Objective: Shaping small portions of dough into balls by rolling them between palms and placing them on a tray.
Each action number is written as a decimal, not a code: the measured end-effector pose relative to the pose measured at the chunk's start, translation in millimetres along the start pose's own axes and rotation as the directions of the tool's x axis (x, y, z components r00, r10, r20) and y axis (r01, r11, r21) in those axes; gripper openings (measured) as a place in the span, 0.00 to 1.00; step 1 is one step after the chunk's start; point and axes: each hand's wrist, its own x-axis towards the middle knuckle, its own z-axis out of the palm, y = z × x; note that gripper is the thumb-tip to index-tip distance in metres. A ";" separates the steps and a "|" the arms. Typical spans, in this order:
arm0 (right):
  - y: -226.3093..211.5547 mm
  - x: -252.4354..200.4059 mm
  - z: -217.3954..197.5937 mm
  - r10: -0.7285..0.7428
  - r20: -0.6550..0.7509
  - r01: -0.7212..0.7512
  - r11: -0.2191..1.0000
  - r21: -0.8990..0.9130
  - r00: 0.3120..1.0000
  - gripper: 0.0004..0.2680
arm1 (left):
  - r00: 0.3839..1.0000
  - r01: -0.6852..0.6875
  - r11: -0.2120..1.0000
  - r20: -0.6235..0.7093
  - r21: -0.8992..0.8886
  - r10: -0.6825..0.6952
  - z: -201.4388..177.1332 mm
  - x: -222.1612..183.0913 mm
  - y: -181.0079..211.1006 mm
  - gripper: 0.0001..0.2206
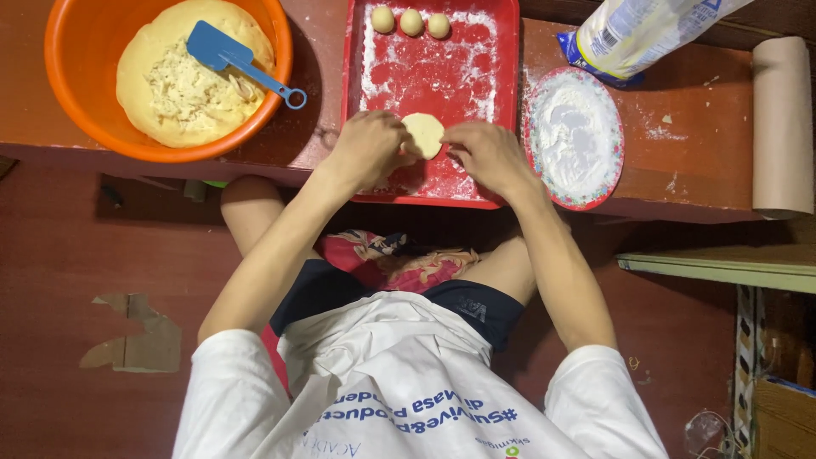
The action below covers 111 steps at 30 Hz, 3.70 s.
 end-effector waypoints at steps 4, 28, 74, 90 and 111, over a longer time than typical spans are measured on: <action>13.8 -18.3 4.1 0.026 0.013 -0.025 0.995 -0.099 1.000 0.10 | 0.996 0.067 0.997 -0.058 -0.030 -0.069 -35.2 -39.6 9.1 0.16; -26.9 71.8 19.9 0.539 0.276 -0.400 0.810 -0.429 0.796 0.37 | 0.949 0.237 0.794 -0.042 -0.560 -0.313 -23.3 -59.1 6.6 0.14; -71.9 127.4 -11.3 0.722 0.346 -0.619 0.692 -0.371 0.600 0.53 | 0.941 0.193 0.775 -0.109 -0.601 -0.319 -10.9 -58.1 -1.0 0.13; -22.0 86.2 -4.9 0.687 0.307 -0.539 0.715 -0.445 0.658 0.50 | 0.945 0.216 0.786 -0.079 -0.580 -0.318 -14.6 -62.9 8.8 0.14; -72.1 115.3 -6.6 0.737 0.312 -0.617 0.674 -0.406 0.600 0.49 | 0.956 0.219 0.828 -0.056 -0.516 -0.288 -16.9 -60.1 3.3 0.14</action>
